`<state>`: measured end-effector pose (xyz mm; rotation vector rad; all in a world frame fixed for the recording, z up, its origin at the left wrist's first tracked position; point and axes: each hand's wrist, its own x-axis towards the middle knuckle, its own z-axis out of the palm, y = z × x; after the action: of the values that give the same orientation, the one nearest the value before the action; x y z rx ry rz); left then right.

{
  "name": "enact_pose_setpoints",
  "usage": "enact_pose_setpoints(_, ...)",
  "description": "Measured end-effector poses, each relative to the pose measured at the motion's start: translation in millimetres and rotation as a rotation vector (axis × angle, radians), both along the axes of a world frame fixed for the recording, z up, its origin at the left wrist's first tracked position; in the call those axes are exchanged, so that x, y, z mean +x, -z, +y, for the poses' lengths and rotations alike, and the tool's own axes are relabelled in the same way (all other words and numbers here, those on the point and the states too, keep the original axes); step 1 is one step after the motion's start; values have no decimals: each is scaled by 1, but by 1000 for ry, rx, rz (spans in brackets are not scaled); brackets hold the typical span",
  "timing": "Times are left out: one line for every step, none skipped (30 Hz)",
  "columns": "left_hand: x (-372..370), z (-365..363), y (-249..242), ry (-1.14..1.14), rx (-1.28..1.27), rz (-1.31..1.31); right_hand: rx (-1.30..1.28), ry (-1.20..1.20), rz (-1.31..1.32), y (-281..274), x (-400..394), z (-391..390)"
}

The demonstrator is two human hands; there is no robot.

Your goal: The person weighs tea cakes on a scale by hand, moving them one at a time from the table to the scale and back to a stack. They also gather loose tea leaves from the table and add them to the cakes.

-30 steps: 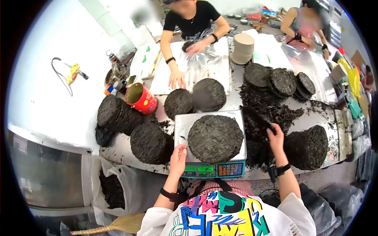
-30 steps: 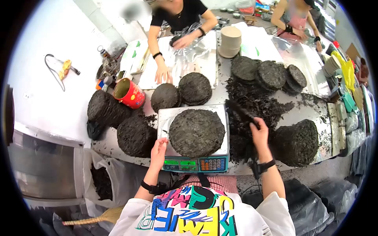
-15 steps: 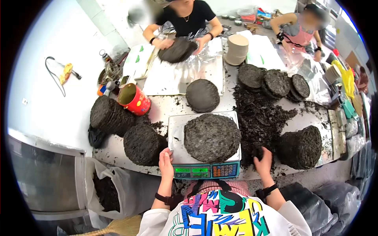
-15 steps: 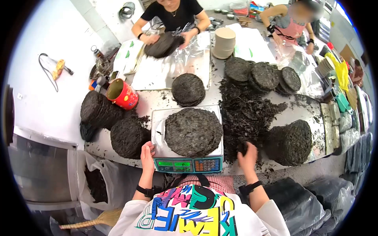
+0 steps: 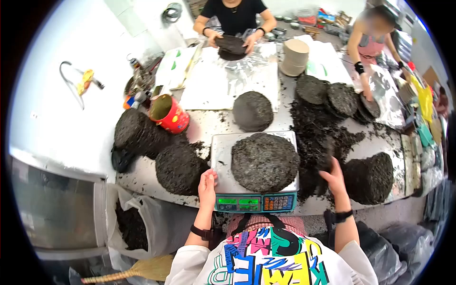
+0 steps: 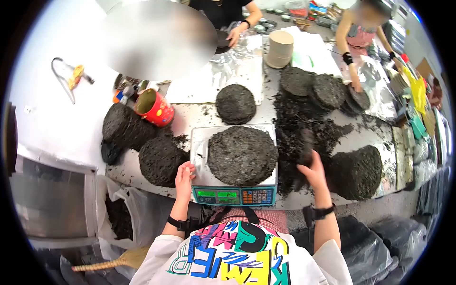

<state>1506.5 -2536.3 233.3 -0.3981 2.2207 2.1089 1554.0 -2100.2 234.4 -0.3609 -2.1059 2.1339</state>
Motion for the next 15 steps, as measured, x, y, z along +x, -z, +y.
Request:
enact_pose_setpoints(-5,12,1,55,-13,16,14,-112,-6,-31,-17,-24)
enact_pose_setpoints(-10,26,2,83,-9,31,125,-155,16,-51,-32,-47)
enact_pose_setpoints(-14,39,5,107,-4,45,345,-192,3,-57,-44,-62)
enact_pose_setpoints(-21,41,18,174,-137,101,312,-273,-14,-71,-51,-80)
enact_pose_setpoints(-23,51,10,175,-174,182,544,-278,95,-51,-56,-89)
enact_pose_setpoints(-23,53,7,175,-251,215,566,-252,72,-60,-55,-93)
enact_pose_setpoints(-23,49,7,167,-331,246,585,-232,50,-67,-54,-94)
enact_pose_setpoints(-24,43,15,79,-223,187,552,-93,97,-60,-51,-84)
enact_pose_setpoints(-21,34,21,32,-226,215,559,22,71,-42,-48,-67)
enact_pose_setpoints(-17,21,24,6,-219,172,488,125,25,3,-44,-39)
enact_pose_setpoints(-11,9,26,-19,-217,128,474,189,-126,32,-33,-11)
enact_pose_setpoints(-3,3,20,-51,-154,102,540,252,-213,81,-18,19)
enact_pose_setpoints(4,-3,16,-69,-142,86,646,273,-300,137,1,48)
enact_pose_setpoints(9,-6,10,-82,-128,38,694,278,-511,135,13,47)
enact_pose_setpoints(16,-9,4,-102,-117,-10,747,289,-643,122,19,34)
